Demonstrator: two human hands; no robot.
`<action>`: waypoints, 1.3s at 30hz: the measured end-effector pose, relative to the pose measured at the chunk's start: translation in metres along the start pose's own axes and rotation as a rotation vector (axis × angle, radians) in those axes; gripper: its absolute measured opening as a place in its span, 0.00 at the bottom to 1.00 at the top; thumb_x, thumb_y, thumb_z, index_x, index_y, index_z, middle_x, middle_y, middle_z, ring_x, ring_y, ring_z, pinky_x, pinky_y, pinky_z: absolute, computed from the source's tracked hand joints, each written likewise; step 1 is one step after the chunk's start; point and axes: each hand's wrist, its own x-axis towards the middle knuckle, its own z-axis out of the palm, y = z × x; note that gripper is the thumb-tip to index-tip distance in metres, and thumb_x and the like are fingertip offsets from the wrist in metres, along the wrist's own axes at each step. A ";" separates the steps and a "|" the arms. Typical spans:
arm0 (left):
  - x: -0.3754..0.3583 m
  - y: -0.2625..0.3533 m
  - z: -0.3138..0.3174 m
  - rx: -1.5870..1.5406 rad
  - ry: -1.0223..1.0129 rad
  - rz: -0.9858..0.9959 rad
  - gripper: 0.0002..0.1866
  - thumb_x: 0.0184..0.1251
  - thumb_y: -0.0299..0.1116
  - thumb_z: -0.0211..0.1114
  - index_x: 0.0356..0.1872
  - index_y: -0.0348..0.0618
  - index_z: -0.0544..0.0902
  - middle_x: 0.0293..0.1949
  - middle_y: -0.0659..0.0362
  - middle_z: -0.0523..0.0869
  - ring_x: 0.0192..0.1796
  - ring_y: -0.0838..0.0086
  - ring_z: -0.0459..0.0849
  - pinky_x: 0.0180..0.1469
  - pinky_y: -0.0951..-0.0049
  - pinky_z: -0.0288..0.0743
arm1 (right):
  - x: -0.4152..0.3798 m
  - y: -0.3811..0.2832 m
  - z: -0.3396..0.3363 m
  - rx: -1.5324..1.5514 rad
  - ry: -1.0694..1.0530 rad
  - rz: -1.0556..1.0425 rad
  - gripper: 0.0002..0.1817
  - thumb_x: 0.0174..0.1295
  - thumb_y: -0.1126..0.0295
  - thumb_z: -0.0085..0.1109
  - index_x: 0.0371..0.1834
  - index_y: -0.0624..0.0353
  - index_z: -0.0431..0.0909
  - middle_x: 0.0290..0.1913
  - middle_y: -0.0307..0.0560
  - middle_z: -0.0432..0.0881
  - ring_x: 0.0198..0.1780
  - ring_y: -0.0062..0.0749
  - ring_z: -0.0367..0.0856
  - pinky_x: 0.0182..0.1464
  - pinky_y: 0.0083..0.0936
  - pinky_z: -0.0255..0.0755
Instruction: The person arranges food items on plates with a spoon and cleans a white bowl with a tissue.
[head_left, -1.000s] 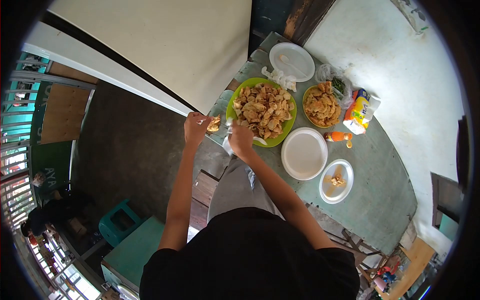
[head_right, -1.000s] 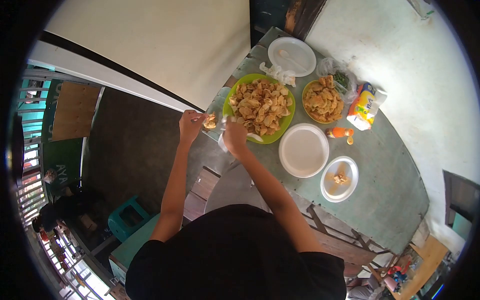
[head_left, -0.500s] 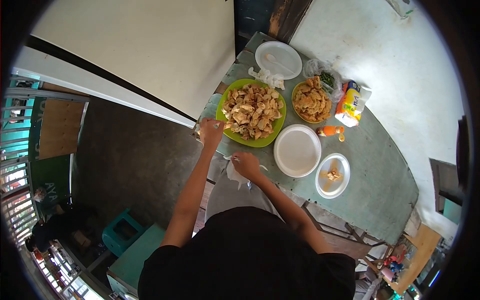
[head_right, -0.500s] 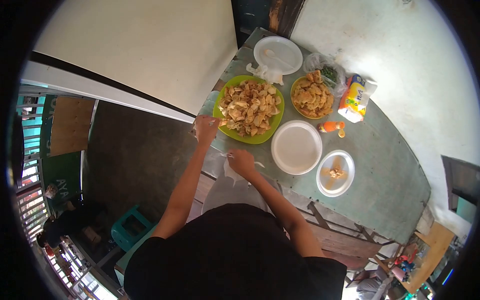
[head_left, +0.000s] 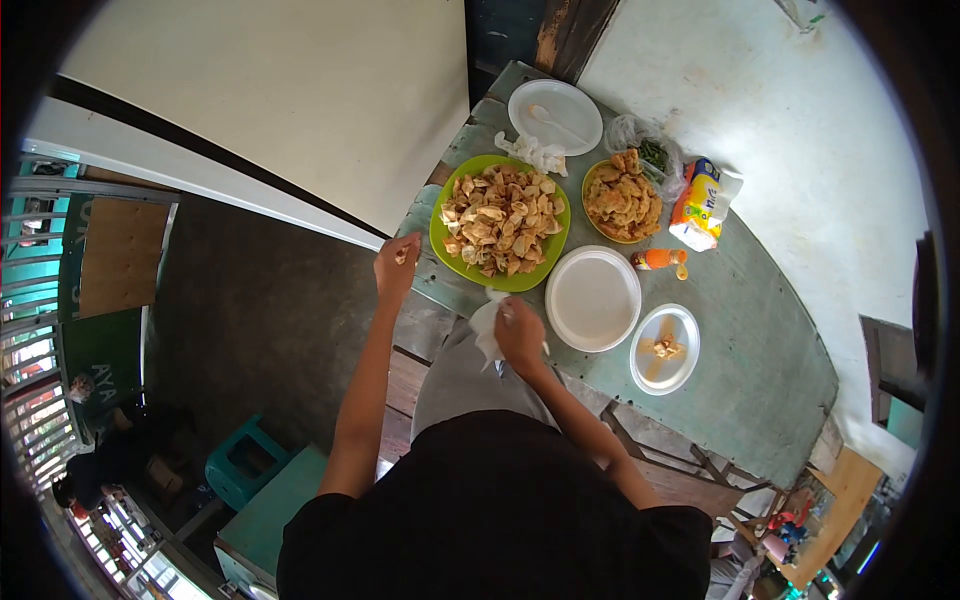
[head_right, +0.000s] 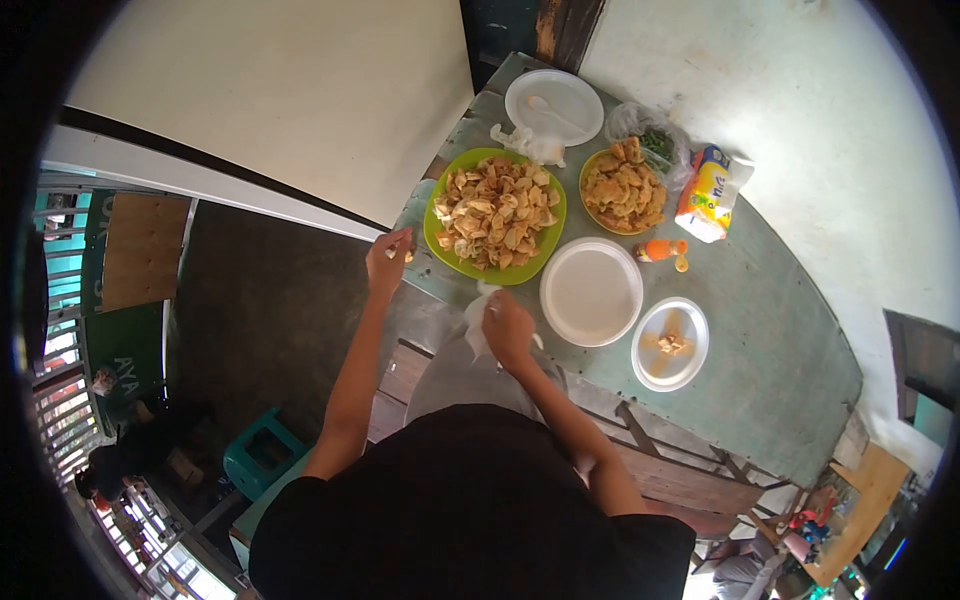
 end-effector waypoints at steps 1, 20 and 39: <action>-0.001 -0.003 -0.006 0.011 0.036 -0.008 0.09 0.59 0.35 0.65 0.40 0.47 0.86 0.32 0.57 0.84 0.31 0.74 0.80 0.35 0.75 0.74 | 0.000 0.003 -0.005 -0.008 0.138 -0.004 0.12 0.53 0.70 0.56 0.41 0.57 0.76 0.32 0.53 0.82 0.33 0.51 0.81 0.35 0.43 0.72; -0.039 -0.043 -0.034 -0.169 0.192 -0.230 0.10 0.65 0.33 0.59 0.37 0.39 0.85 0.29 0.59 0.85 0.30 0.79 0.81 0.36 0.78 0.73 | 0.013 -0.038 0.040 -0.080 -0.204 -0.337 0.13 0.50 0.73 0.57 0.41 0.55 0.78 0.34 0.46 0.80 0.32 0.45 0.80 0.33 0.38 0.73; -0.083 0.020 -0.030 -0.652 -0.575 -0.867 0.26 0.68 0.53 0.50 0.56 0.44 0.74 0.50 0.56 0.79 0.49 0.70 0.80 0.46 0.65 0.78 | 0.006 -0.027 0.034 0.759 -0.225 -0.208 0.14 0.49 0.83 0.44 0.35 0.65 0.79 0.44 0.53 0.76 0.42 0.40 0.76 0.43 0.27 0.69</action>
